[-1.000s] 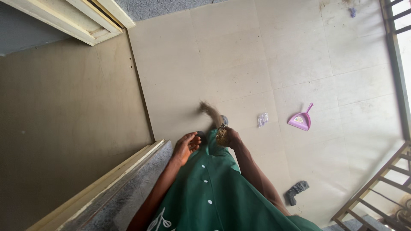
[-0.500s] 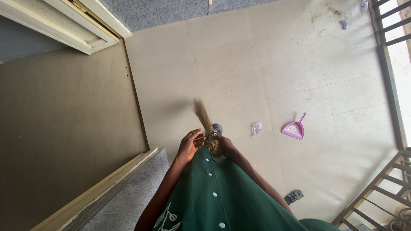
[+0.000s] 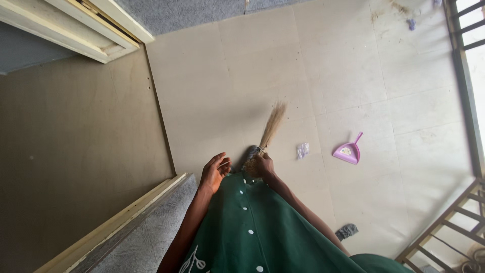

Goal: The person sweeps debris from a balcony floor using a hand broom, moving scraps of paper and dust toward an open doorway and gathering them together.

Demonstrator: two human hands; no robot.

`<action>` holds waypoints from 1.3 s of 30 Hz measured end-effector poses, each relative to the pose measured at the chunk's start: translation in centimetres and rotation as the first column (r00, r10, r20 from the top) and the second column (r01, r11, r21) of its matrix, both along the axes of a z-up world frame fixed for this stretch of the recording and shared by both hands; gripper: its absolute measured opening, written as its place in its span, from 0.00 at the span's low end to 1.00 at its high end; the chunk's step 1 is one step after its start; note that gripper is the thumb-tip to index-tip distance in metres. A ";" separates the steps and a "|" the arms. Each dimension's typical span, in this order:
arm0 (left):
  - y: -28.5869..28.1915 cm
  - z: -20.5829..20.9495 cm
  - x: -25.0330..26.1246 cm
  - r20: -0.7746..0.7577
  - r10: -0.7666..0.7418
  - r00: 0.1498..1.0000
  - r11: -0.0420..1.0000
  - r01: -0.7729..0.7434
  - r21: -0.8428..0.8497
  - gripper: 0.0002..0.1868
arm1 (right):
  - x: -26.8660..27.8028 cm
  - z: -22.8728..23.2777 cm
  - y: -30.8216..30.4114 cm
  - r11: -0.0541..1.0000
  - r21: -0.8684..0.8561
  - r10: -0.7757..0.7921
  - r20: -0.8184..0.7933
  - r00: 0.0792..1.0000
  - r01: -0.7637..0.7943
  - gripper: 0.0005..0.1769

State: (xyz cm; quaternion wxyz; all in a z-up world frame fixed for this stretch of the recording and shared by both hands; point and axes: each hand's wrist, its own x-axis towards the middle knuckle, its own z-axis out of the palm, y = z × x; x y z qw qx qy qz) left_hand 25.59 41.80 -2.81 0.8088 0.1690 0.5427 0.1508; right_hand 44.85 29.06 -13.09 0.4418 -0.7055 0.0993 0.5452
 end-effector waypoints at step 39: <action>5.6 -0.8 0.9 0.035 -0.005 0.999 0.997 0.008 -0.071 0.17 | 4.5 2.7 2.2 0.995 -0.074 0.065 0.043 0.997 -0.062 0.22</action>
